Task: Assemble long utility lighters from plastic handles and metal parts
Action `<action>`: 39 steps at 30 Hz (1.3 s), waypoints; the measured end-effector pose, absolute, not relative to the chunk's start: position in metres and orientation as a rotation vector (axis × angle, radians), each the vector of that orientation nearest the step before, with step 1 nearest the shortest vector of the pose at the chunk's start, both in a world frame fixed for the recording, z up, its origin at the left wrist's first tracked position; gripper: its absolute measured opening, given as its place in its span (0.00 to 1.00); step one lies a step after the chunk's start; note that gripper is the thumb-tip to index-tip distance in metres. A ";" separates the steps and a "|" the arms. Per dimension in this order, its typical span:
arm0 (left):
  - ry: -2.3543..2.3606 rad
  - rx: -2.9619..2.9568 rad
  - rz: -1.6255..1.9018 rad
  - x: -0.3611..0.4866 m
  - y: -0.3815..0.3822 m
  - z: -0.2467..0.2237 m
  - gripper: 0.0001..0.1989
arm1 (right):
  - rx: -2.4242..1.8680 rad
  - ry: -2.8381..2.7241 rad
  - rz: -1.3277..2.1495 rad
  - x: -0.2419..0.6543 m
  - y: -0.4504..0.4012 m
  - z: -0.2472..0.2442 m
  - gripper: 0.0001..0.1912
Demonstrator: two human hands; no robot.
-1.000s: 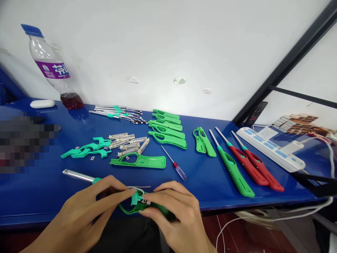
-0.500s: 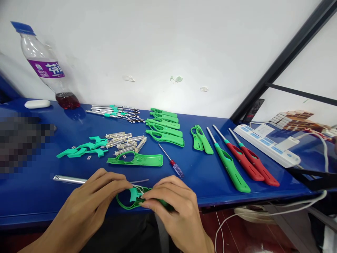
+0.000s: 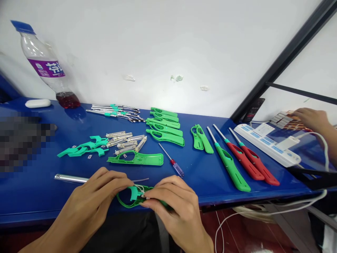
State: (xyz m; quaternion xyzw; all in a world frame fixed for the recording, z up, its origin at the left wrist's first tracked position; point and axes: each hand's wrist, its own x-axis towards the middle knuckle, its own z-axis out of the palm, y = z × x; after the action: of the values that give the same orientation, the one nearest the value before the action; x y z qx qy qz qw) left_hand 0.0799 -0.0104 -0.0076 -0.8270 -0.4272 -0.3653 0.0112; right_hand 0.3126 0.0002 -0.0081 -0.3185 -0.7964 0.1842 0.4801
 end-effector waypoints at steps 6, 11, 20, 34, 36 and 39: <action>-1.360 -2.591 -1.121 0.081 -0.011 -0.012 0.24 | -0.786 -1.928 0.432 0.313 -0.001 -0.007 0.10; -1.377 -2.571 -1.123 0.080 -0.012 -0.019 0.25 | -0.783 -1.931 0.415 0.312 -0.001 -0.006 0.11; -1.414 -2.753 -1.105 0.083 -0.027 0.001 0.12 | -0.728 -1.977 0.384 0.313 -0.001 -0.007 0.04; -1.246 -2.713 -1.025 0.078 -0.027 -0.004 0.10 | -0.779 -2.133 0.171 0.315 -0.005 -0.012 0.02; -1.227 -2.664 -0.995 0.078 -0.026 -0.005 0.11 | -0.852 -2.129 0.152 0.315 -0.006 -0.014 0.04; -1.209 -2.606 -0.966 0.079 -0.026 -0.005 0.10 | -0.944 -2.124 0.160 0.315 -0.006 -0.015 0.04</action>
State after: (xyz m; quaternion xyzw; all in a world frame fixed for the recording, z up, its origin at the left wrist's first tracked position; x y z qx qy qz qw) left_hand 0.0790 -0.0257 -0.0049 -0.8586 -0.3981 -0.3182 0.0552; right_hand 0.3149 -0.0061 -0.0151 -0.3723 -0.8376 0.0630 0.3947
